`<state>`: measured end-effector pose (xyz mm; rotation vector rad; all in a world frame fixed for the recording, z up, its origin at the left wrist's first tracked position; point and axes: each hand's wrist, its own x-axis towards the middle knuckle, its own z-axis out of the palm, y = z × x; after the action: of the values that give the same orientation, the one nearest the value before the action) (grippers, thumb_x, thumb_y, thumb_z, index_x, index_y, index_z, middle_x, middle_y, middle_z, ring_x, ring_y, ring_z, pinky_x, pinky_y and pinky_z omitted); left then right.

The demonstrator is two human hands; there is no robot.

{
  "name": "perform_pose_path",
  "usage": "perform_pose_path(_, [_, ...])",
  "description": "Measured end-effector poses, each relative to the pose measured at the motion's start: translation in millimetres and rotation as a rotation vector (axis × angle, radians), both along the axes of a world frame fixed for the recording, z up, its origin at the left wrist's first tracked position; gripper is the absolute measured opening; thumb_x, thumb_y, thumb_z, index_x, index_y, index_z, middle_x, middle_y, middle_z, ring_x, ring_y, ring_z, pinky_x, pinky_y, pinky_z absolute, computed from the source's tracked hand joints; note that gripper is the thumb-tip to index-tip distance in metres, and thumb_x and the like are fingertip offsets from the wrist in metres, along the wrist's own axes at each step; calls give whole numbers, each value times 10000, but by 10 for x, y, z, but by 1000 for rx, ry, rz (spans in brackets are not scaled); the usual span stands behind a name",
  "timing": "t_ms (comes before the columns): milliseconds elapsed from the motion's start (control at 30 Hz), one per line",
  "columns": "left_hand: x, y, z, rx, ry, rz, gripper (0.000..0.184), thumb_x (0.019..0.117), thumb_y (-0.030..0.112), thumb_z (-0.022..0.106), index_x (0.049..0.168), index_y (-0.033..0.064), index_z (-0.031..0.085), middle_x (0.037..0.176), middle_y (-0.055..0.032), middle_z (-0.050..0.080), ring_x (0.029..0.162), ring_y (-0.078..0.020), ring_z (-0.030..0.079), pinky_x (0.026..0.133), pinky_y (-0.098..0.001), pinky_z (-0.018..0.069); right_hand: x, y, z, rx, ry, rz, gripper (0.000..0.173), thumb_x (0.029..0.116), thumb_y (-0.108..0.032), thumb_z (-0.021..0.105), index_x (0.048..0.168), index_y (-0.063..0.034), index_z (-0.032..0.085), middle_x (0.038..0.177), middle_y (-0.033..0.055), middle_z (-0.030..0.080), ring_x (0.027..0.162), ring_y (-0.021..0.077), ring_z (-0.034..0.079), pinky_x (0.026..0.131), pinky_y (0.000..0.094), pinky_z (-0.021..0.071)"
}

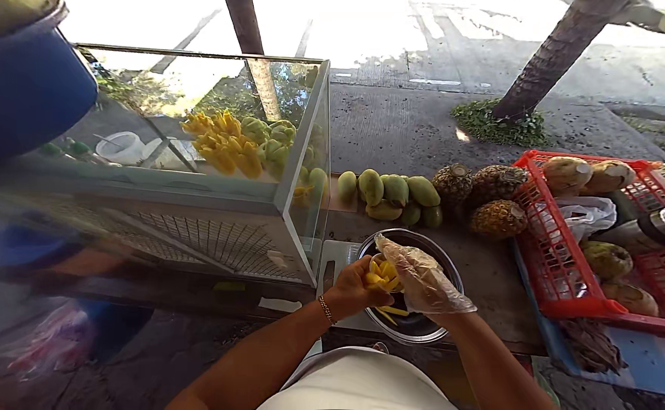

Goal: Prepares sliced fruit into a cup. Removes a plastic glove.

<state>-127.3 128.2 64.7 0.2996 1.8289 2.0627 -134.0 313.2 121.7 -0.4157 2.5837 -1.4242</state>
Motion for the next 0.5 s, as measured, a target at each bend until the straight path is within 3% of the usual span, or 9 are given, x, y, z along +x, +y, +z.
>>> perform_pose_path(100, [-39,-14,67,-20,-15,-33,560,712,115,880,1187,19,599,1042,-74,711,972,-135,700,899,-339,589,-23,43,175,215,70,191,634,1083,-462,352,1607,-106,351,1652,86,362,1528,254,327,1239,530,261])
perform_pose_path(167, [-65,-25,93,20,-1,-24,531,724,103,868,1186,38,613,1035,-63,714,958,-129,699,886,-335,590,-133,133,224,164,56,303,720,1070,-561,277,1636,-115,275,1691,66,278,1554,220,263,1254,496,237])
perform_pose_path(233, [-79,-64,107,134,6,1,533,742,66,860,1216,44,618,1077,-70,719,992,-150,698,908,-345,589,-318,275,185,-114,-69,362,804,1016,-707,283,1646,-208,267,1690,-21,284,1529,132,302,1239,425,314])
perform_pose_path(300, [-72,-142,113,163,2,26,601,754,84,861,1276,51,564,1132,-92,718,1040,-180,700,939,-358,582,-516,391,93,-277,-233,245,824,946,-787,383,1618,-314,327,1634,-57,388,1453,171,432,1139,513,436])
perform_pose_path(333, [-57,-194,105,134,1,44,639,746,117,877,1295,52,556,1149,-101,720,1060,-194,699,948,-364,578,-610,426,-20,-194,-239,135,701,993,-696,418,1558,-281,445,1534,-24,511,1351,188,532,1062,519,496])
perform_pose_path(367, [-27,-244,89,97,-3,68,672,731,143,888,1305,48,551,1150,-108,723,1066,-204,701,951,-370,578,-695,406,-188,-37,-213,-5,495,1038,-519,500,1384,-193,639,1278,60,670,1117,240,642,902,547,534])
perform_pose_path(400, [13,-290,70,46,-5,95,692,710,162,897,1297,37,551,1138,-108,722,1063,-203,704,953,-367,583,-786,361,-396,165,-220,-90,324,1026,-379,602,1143,-114,750,1029,117,720,922,288,677,808,575,541])
perform_pose_path(433, [58,-327,60,-14,1,122,687,696,165,904,1270,21,556,1120,-96,714,1052,-178,700,952,-345,583,-858,299,-615,386,-280,-102,287,997,-346,653,978,-78,752,902,146,713,843,316,683,795,587,539])
perform_pose_path(500, [142,-373,40,-114,15,168,689,673,167,914,1241,-8,565,1107,-77,687,1031,-131,683,938,-303,579,-889,134,-988,634,-412,-76,339,942,-391,705,977,-56,741,952,169,721,916,338,697,860,591,537])
